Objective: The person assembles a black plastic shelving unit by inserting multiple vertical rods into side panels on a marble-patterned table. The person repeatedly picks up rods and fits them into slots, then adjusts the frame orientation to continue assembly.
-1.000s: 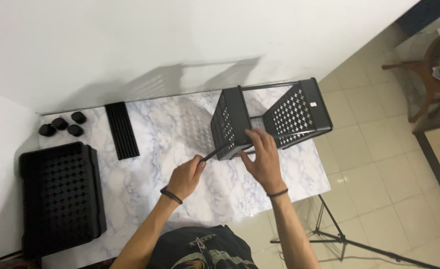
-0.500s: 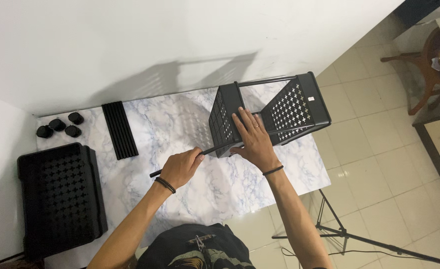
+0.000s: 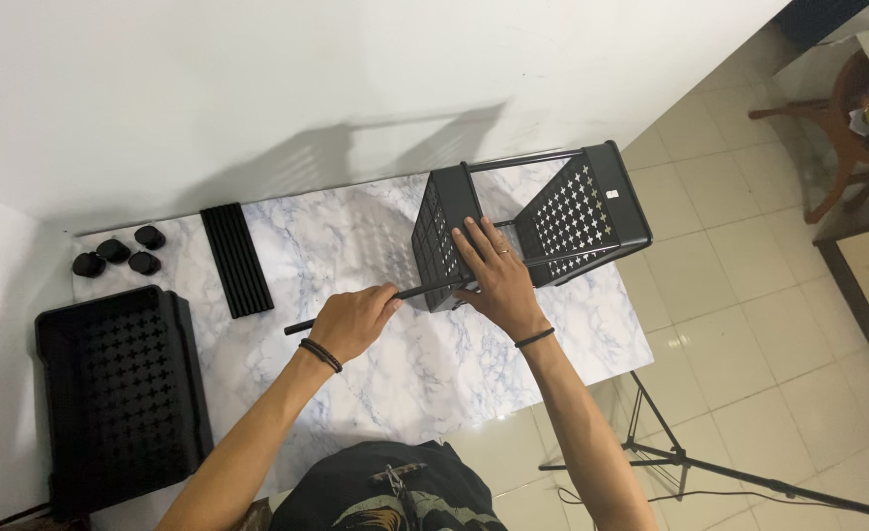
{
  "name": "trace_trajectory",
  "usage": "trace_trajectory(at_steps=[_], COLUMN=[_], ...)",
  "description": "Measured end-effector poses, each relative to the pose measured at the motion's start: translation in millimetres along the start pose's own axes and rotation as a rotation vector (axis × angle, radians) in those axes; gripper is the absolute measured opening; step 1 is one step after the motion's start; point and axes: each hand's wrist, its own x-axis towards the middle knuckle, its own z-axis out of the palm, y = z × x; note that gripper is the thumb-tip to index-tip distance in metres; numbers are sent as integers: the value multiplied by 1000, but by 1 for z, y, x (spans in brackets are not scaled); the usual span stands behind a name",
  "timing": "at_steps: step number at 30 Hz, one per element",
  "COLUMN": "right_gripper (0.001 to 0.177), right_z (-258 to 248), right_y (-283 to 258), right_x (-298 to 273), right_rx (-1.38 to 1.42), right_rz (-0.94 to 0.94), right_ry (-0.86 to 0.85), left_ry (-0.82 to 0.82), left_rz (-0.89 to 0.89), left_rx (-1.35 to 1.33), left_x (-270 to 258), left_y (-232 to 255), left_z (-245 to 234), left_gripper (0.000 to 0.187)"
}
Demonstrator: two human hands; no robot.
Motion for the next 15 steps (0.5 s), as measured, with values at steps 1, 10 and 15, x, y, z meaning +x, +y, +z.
trace_trajectory(at_steps=[1, 10, 15], right_gripper=[110, 110, 109], right_z=[0, 2, 3], right_y=[0, 1, 0], right_x=[0, 0, 0], right_rx=[-2, 11, -1], right_rz=[6, 30, 39], right_ry=[-1, -10, -11], left_ry=[-9, 41, -10], left_rz=[-3, 25, -35], left_rx=[5, 15, 5], left_x=[0, -1, -1], left_y=[0, 4, 8], left_z=[-1, -5, -7], left_gripper=[31, 29, 29])
